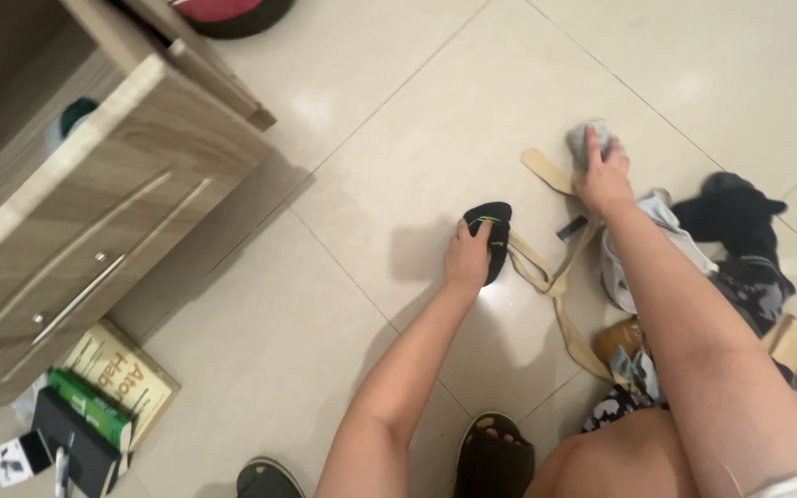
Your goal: The person picks up a computer mouse, a power adapter, a small green bottle, and various clothing items from the floor and places them into a wooden drawer and a white storage cabinet.
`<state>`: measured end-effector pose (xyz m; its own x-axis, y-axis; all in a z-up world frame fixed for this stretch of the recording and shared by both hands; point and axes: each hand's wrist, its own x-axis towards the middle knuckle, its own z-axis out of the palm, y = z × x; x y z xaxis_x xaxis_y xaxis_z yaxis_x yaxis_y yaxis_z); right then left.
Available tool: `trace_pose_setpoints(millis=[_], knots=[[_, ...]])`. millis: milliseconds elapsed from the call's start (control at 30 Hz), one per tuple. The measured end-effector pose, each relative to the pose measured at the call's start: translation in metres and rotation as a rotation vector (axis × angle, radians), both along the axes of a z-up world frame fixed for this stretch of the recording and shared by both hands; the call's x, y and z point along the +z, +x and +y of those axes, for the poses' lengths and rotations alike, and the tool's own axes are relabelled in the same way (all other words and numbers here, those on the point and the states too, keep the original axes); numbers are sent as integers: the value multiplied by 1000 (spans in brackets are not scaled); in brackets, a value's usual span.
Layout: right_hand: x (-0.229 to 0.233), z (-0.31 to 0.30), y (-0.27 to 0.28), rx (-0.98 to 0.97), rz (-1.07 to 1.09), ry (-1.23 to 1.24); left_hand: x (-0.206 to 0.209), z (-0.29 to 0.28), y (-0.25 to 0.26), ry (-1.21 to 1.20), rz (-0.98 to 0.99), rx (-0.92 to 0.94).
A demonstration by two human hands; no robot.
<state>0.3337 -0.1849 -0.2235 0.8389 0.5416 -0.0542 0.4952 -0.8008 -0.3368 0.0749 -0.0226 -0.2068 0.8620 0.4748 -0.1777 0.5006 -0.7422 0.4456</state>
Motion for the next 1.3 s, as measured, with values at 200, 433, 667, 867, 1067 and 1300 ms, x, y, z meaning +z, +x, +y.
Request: trace_pose_setpoints(millis=[200, 433, 667, 867, 1067, 1300], knots=[[33, 8, -19, -105, 281, -263, 41, 9, -28, 127, 87, -18], [107, 38, -36, -82, -37, -56, 85, 41, -56, 506, -27, -131], [235, 148, -104, 100, -342, 586, 229, 125, -92, 885, -467, -200], [331, 252, -191, 299, -475, 1023, 358, 204, -156, 1021, -782, 3], [369, 339, -294, 432, -310, 1192, 448, 282, -230, 884, -891, 520], [391, 396, -359, 562, -82, 1214, 442, 339, -291, 1004, -759, 702]])
